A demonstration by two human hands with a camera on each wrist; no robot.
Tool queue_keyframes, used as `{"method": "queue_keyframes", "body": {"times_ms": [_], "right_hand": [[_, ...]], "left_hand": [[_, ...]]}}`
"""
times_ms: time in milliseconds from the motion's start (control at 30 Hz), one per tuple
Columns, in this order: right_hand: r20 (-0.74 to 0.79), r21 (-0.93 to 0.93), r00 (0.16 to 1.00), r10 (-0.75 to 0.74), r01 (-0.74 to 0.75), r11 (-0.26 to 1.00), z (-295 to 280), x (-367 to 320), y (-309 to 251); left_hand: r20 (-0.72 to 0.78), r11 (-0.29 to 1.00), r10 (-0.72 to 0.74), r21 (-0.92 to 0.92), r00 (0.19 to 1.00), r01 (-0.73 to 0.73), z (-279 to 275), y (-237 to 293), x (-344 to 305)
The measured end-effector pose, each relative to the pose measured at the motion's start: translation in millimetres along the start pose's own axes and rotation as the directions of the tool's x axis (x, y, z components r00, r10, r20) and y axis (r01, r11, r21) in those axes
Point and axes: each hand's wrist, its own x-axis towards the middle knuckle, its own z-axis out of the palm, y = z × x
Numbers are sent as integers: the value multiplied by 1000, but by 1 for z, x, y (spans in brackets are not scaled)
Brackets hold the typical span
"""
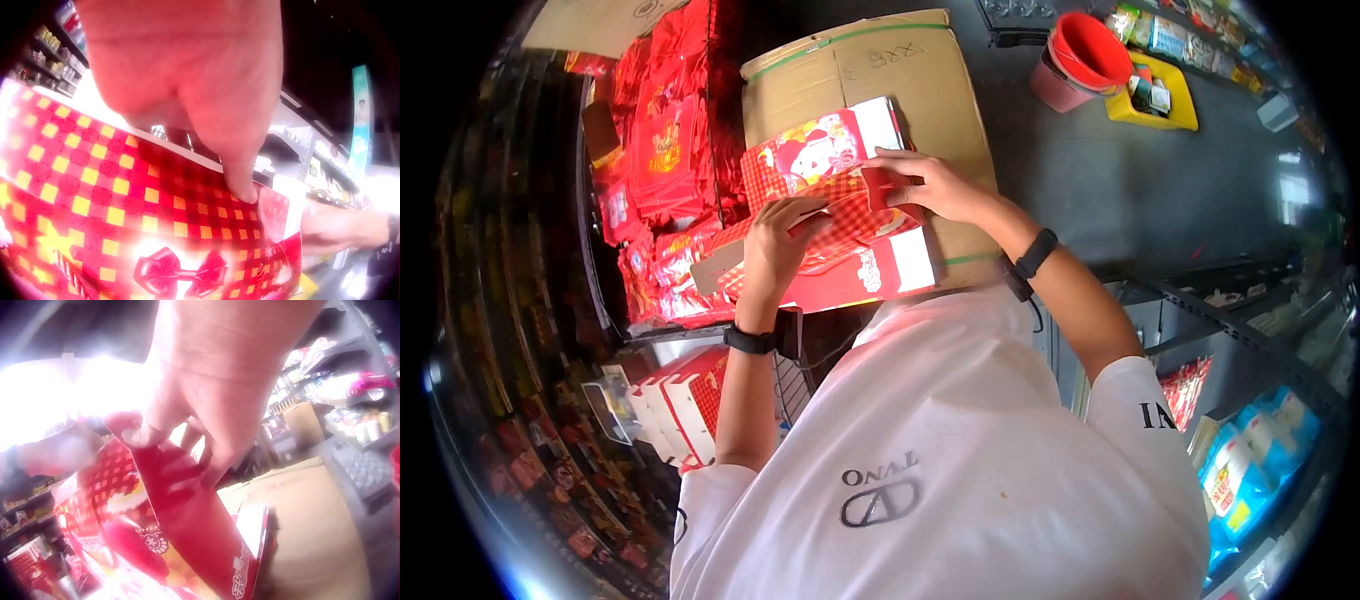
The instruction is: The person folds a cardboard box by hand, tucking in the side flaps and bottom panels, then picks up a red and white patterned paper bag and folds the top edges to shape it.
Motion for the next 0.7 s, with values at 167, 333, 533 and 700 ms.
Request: {"method": "queue_keyframes", "body": {"times_ms": [167,333,533,700], "right_hand": [[4,31,999,40,-40,999,4,0,-12],[27,38,998,49,-50,998,2,1,-4],[-12,-26,998,66,-66,997,-2,0,-13],[-102,-239,993,-63,37,970,-5,-3,-53]], "left_hand": [[-110,999,52,7,993,-51,9,1,-4],[-193,998,32,65,981,-20,19,8,-6],[-260,997,1,75,966,20,29,12,-5],[-301,997,29,79,953,-5,35,9,-5]]}}
